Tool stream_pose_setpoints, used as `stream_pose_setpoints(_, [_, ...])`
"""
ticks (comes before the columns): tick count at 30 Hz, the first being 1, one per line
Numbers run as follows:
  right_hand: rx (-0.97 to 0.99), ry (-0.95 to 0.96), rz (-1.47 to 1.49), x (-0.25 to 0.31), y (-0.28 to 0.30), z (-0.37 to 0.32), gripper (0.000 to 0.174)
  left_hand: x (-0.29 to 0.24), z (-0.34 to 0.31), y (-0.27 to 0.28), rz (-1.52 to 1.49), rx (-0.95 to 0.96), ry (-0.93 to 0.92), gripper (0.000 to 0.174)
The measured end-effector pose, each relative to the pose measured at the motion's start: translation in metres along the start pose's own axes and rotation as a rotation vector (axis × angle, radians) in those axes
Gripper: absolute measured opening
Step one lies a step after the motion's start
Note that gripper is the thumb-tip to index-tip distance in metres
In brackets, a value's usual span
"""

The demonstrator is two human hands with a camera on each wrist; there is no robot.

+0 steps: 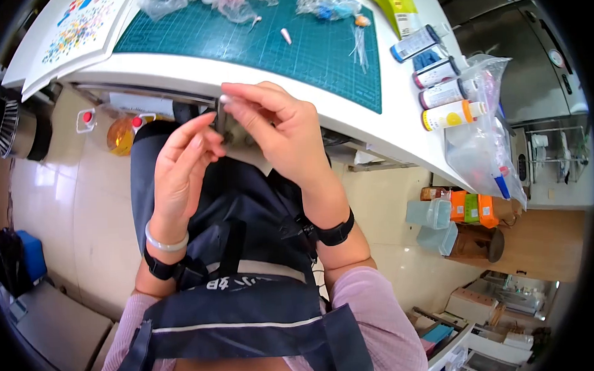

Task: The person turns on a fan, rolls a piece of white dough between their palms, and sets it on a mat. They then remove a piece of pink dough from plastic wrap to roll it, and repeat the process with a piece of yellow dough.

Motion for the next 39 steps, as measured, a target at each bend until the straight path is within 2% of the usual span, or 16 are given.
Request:
stream_pose_setpoints(2, [0.025, -0.05, 0.061, -0.004, -0.01, -0.015, 0.026, -0.001, -0.004, -0.002, -0.031, -0.012, -0.01, 0.031])
stream_pose_setpoints(4, [0.078, -0.079, 0.114, -0.002, -0.018, -0.023, 0.032, -0.005, -0.005, -0.004, 0.037, 0.005, -0.109, 0.026])
stream_pose_setpoints(6, [0.068, 0.051, -0.112, 0.003, -0.021, -0.029, 0.033, -0.006, -0.006, -0.002, 0.057, -0.007, -0.18, 0.02])
stream_pose_setpoints(8, [0.056, 0.084, -0.135, 0.003, -0.02, -0.032, 0.035, -0.007, -0.007, 0.0, 0.117, 0.048, -0.254, 0.016])
stream_pose_setpoints(16, [-0.028, 0.228, -0.23, 0.011, -0.017, -0.044, 0.037, -0.004, -0.012, -0.005, 0.113, 0.013, -0.245, 0.014])
stream_pose_setpoints(25, [-0.044, 0.255, -0.244, 0.008, -0.013, -0.051, 0.027, 0.001, -0.017, -0.002, -0.025, -0.022, -0.125, 0.013])
stream_pose_setpoints(27, [-0.041, 0.28, -0.297, 0.008, -0.011, -0.052, 0.025, -0.001, -0.017, -0.006, 0.003, -0.056, -0.025, 0.011])
stream_pose_setpoints(32, [0.011, 0.461, -0.47, 0.018, -0.01, -0.049, 0.022, -0.004, -0.015, 0.003, 0.227, 0.015, -0.034, 0.008])
stream_pose_setpoints(37, [0.137, 0.538, -0.573, 0.019, -0.01, -0.045, 0.018, -0.006, -0.012, 0.009, 0.206, 0.164, 0.185, 0.01])
stream_pose_setpoints(39, [0.174, 0.574, -0.561, 0.02, -0.011, -0.043, 0.017, -0.007, -0.011, 0.014, 0.212, 0.211, 0.168, 0.01])
Point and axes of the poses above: each hand's wrist, its own z-axis towards the middle knuckle, its own y-axis out of the back of the hand, x = y × z, the point moved 4 cm from there along z, towards the middle knuckle, and after that the axes turned 2 degrees about -x, right-handed, at the moved point
